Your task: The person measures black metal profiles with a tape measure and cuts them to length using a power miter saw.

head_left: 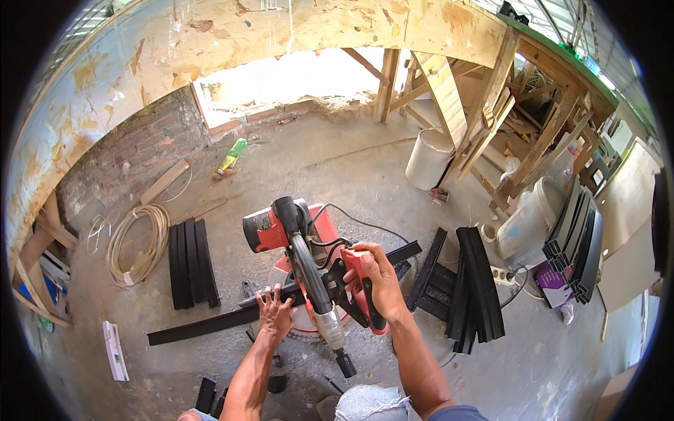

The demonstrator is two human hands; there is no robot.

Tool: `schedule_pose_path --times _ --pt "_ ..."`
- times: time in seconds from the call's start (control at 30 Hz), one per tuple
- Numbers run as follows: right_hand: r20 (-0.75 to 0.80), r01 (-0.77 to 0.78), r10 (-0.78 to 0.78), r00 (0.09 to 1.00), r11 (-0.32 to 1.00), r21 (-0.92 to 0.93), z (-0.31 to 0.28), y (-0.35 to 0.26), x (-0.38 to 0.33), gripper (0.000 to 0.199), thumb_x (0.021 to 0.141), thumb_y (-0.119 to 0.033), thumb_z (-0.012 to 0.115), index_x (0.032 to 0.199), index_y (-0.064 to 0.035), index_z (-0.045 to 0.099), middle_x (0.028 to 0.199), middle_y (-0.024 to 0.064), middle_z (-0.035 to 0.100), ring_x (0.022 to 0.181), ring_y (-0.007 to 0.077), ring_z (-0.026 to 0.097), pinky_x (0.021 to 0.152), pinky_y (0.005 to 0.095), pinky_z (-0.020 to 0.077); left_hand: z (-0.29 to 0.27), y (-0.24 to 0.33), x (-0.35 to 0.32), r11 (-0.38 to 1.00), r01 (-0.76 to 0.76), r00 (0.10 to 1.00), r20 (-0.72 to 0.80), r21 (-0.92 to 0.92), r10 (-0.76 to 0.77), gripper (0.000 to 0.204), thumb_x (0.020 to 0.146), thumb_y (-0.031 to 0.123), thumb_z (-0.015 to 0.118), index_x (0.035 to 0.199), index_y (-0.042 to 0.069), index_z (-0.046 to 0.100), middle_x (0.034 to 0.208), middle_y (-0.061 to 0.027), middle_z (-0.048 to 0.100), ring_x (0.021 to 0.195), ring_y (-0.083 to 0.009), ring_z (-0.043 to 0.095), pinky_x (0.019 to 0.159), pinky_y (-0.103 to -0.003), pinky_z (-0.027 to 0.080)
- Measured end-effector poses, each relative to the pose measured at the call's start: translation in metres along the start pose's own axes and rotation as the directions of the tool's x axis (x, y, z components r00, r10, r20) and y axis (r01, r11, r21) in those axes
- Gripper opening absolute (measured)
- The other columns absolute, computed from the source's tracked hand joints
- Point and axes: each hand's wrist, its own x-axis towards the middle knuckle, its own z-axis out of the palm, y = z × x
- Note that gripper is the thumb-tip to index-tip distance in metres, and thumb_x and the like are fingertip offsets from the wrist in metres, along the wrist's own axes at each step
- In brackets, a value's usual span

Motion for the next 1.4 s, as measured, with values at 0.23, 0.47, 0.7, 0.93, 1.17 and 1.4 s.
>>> schedule_pose_path --times 0.23,0.47,0.7,0.93,1.17,1.4 --pt "0.017 -0.058 0.059 0.998 0.997 -0.047 0.005 -0.016 0.002 0.046 0.107 -0.055 0.043 0.127 -0.0152 0.057 0.076 0.0034 0.06 0.063 0.0113 0.057 0.058 0.0275 0.046 -0.007 -0.003 0.001 0.997 -0.035 0.997 -0.071 -0.065 0.03 0.038 0.071 0.019 0.077 0.108 0.012 0.071 0.142 -0.019 0.042 0.133 -0.0412 0.037 0.112 -0.067 0.021" --pt "0.054 -0.045 0.048 0.997 0.998 -0.051 -0.001 -0.011 0.006 0.045 0.11 -0.051 0.04 0.127 -0.0116 0.054 0.076 0.0038 0.061 0.063 0.0123 0.058 0.061 0.028 0.0478 0.0 0.008 0.005 0.998 0.051 0.999 -0.019 -0.032 -0.051 0.035 0.073 0.022 0.078 0.108 0.017 0.076 0.139 -0.0166 0.047 0.134 -0.0377 0.038 0.112 -0.066 0.022" --pt "0.01 -0.063 0.063 0.998 0.997 0.046 0.003 -0.01 0.008 0.034 0.108 -0.04 0.051 0.129 -0.0135 0.057 0.078 0.0028 0.061 0.066 0.011 0.059 0.065 0.0298 0.0503 0.017 -0.002 0.006 0.999 0.04 0.997 -0.064 -0.023 -0.042 0.036 0.07 0.025 0.077 0.104 0.014 0.076 0.14 -0.017 0.047 0.135 -0.0373 0.038 0.112 -0.066 0.022" --pt "-0.033 -0.077 0.073 0.997 0.991 -0.113 0.006 -0.019 0.009 0.042 0.107 -0.047 0.051 0.128 -0.0126 0.059 0.072 0.0073 0.065 0.063 0.0141 0.062 0.062 0.0334 0.0495 0.034 -0.015 0.002 0.997 0.02 0.995 -0.093 -0.075 -0.027 0.038 0.072 0.034 0.075 0.103 0.011 0.077 0.139 -0.0171 0.047 0.136 -0.0363 0.037 0.113 -0.067 0.018" --pt "-0.057 -0.053 0.04 0.998 0.967 -0.248 0.005 -0.019 0.014 0.046 0.106 -0.051 0.046 0.125 -0.0114 0.059 0.081 0.015 0.07 0.072 0.0279 0.072 0.073 0.0434 0.0523 0.04 -0.02 0.002 0.985 -0.135 0.964 -0.218 0.104 0.155 0.044 0.082 0.047 0.068 0.111 0.014 0.07 0.113 -0.0054 0.07 0.121 -0.0336 0.05 0.104 -0.057 0.028" --pt "-0.087 -0.038 0.003 0.996 0.912 -0.409 0.011 -0.026 0.01 0.048 0.108 -0.052 0.036 0.131 -0.0164 0.057 0.092 0.0214 0.073 0.095 0.0483 0.067 0.086 0.0544 0.0493 0.078 -0.058 -0.005 0.756 -0.176 0.97 0.244 0.631 0.022 0.067 0.093 0.067 0.043 0.14 0.021 0.055 0.141 -0.0027 0.06 0.136 -0.0267 0.046 0.111 -0.068 0.019"
